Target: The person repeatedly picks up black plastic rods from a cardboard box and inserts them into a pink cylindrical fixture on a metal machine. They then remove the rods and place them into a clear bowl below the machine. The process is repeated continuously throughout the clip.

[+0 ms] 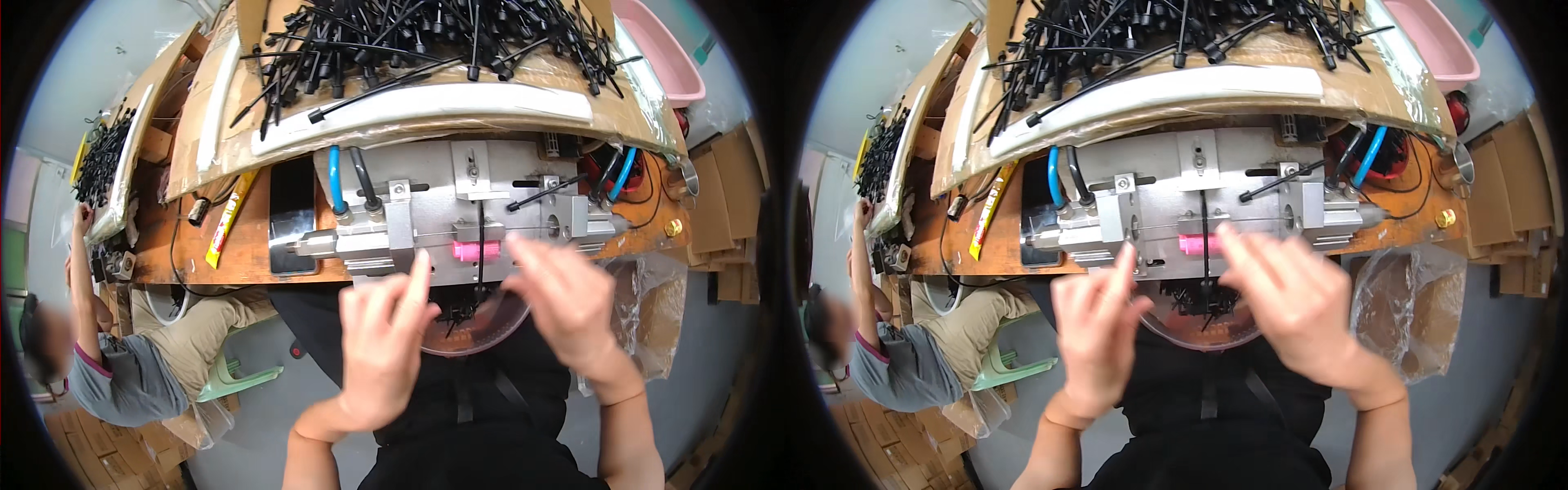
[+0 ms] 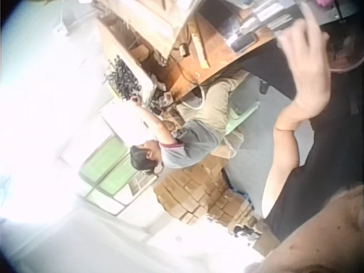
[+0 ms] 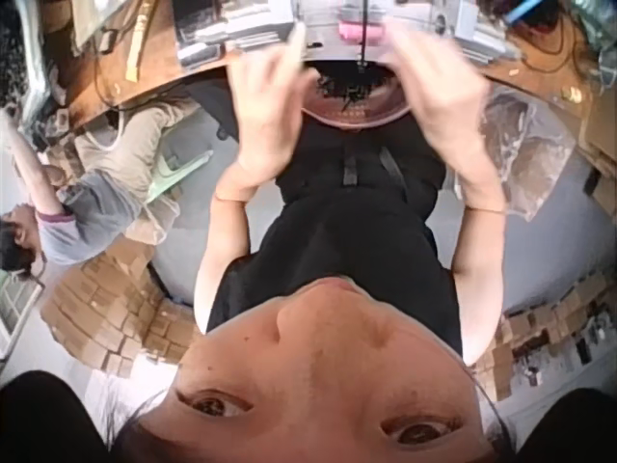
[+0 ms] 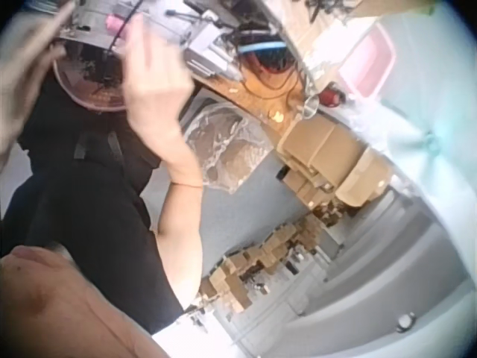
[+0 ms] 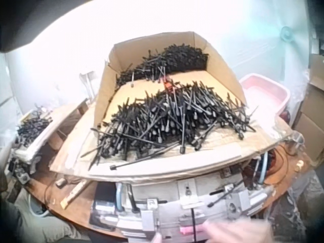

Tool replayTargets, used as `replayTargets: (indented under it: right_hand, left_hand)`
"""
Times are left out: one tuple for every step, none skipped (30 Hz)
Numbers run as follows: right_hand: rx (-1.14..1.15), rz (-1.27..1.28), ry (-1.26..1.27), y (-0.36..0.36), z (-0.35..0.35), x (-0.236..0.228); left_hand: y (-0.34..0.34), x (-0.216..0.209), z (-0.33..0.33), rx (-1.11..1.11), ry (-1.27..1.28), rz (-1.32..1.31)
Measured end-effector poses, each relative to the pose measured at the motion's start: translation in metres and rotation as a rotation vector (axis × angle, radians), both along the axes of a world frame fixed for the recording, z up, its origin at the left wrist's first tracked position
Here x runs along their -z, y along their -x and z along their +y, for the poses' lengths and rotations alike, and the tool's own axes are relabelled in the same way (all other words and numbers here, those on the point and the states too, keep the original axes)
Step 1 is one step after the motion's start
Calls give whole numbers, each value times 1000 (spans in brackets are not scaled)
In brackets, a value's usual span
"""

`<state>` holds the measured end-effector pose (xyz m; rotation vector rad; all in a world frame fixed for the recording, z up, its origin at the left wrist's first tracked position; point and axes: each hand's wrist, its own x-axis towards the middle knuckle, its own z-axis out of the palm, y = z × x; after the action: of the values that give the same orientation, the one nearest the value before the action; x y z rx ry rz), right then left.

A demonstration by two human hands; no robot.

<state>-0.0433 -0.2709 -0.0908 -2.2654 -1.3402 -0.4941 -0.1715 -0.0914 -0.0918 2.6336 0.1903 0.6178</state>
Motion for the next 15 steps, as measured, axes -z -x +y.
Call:
replayTargets:
  right_hand:
    - [36, -175, 59, -16, 4, -12]
    - [35, -295, 160, -30, 7, -22]
    - [34, -306, 232, -42, 13, -26]
    - [20, -326, 330, -54, 17, -27]
    - [7, -343, 428, -64, 20, -25]
    - [-8, -368, 548, -72, 21, -23]
    - [-28, -398, 661, -76, 26, -23]
    - [-57, -432, 657, -79, 30, -18]
    - [-75, -412, 657, -81, 34, -19]
    - [-93, -392, 657, -83, 37, -21]
    - [-100, -368, 666, -86, 36, -23]
    - [-115, -328, 576, -90, 35, -23]
    - [-155, -270, 477, -96, 32, -30]
    - [-143, -150, 358, -95, 32, -37]
    - [-122, -33, 248, -94, 29, -46]
  left_hand:
    - [-5, -9, 16, -8, -42, -35]
    - [-18, -16, 32, -53, -56, -158]
    - [-38, -22, 49, -92, -65, -280]
    - [-59, -32, 65, -105, -142, -309]
    - [-79, -39, 79, -118, -219, -337]
    - [-92, -46, 95, -26, -243, -272]
    - [-95, -57, 108, 56, -274, -209]
    - [-98, -61, 112, 85, -208, -139]
    - [-101, -67, 115, 115, -143, -68]
    - [-103, -71, 119, 178, -165, -77]
    - [-106, -76, 121, 242, -128, -40]
    - [-107, -84, 126, 321, -41, 17]
    - [-111, -94, 131, 398, 45, 74]
    - [-110, -106, 135, 421, 260, 112]
    - [-111, -117, 139, 450, 481, 141]
